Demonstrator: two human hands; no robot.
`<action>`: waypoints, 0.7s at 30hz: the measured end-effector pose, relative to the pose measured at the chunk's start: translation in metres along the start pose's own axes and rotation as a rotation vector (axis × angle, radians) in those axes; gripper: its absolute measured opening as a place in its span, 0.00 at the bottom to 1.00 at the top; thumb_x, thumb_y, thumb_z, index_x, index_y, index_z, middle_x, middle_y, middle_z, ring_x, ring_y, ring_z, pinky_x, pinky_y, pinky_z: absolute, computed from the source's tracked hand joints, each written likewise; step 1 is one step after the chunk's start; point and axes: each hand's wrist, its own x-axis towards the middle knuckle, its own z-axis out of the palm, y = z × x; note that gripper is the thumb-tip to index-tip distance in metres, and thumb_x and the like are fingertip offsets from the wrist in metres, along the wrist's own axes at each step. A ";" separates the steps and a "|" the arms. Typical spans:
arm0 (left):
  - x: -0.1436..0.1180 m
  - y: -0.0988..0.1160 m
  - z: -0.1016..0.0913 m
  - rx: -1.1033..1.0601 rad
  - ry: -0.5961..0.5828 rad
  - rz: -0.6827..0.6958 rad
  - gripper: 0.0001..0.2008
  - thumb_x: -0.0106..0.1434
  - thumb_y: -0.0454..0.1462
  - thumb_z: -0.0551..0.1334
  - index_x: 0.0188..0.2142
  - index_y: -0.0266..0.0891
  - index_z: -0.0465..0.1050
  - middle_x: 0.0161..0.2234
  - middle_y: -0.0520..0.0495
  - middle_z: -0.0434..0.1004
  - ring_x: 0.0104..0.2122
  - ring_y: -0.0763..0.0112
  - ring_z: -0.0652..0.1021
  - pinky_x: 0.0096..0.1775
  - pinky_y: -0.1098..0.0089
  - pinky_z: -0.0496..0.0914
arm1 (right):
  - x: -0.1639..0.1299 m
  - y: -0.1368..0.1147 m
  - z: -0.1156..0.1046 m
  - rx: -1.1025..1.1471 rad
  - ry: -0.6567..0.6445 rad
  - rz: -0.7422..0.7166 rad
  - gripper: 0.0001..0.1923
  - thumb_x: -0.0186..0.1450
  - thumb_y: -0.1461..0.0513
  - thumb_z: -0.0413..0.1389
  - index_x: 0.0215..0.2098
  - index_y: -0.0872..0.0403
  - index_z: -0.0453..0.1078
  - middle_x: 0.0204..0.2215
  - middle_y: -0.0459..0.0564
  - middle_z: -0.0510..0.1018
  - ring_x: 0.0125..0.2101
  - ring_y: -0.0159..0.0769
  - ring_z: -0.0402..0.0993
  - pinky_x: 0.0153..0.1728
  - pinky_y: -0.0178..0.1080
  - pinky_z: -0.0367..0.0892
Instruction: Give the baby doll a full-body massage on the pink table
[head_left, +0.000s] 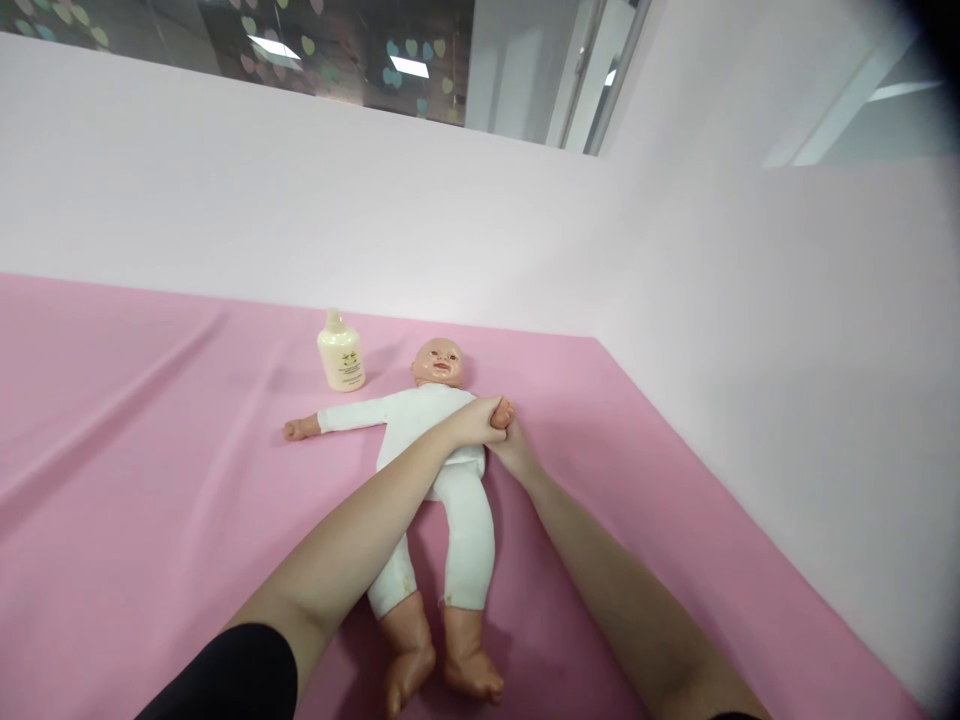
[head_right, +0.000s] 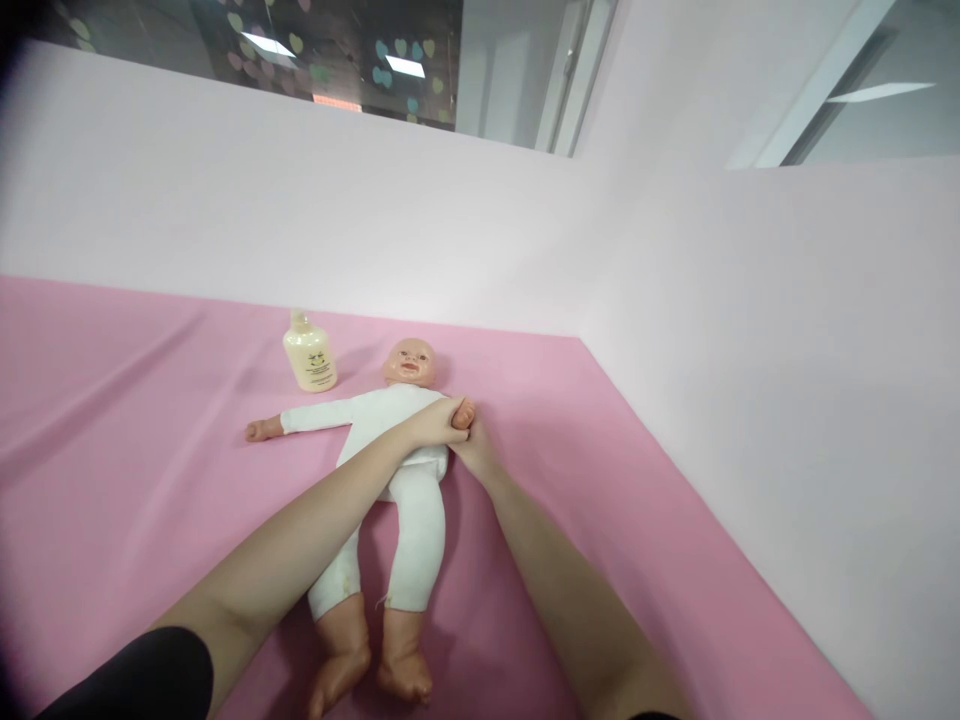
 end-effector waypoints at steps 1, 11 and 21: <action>0.000 0.000 0.000 0.004 0.003 0.000 0.09 0.45 0.30 0.59 0.25 0.39 0.58 0.22 0.58 0.61 0.23 0.77 0.63 0.28 0.74 0.58 | 0.000 0.000 0.000 0.004 -0.004 0.010 0.17 0.54 0.60 0.60 0.40 0.55 0.65 0.38 0.51 0.75 0.42 0.42 0.72 0.45 0.42 0.69; -0.004 0.001 -0.001 0.012 0.028 0.001 0.09 0.51 0.38 0.61 0.29 0.38 0.62 0.25 0.55 0.66 0.26 0.75 0.67 0.31 0.73 0.61 | -0.002 -0.004 0.001 0.003 -0.016 0.041 0.21 0.55 0.60 0.59 0.45 0.56 0.64 0.41 0.52 0.74 0.45 0.45 0.71 0.47 0.42 0.66; -0.003 0.001 0.002 0.022 0.110 -0.011 0.10 0.55 0.37 0.58 0.37 0.38 0.64 0.26 0.55 0.67 0.26 0.74 0.68 0.32 0.73 0.63 | -0.004 -0.010 -0.002 0.034 -0.068 0.021 0.27 0.59 0.58 0.55 0.56 0.54 0.59 0.51 0.54 0.70 0.54 0.42 0.66 0.56 0.46 0.60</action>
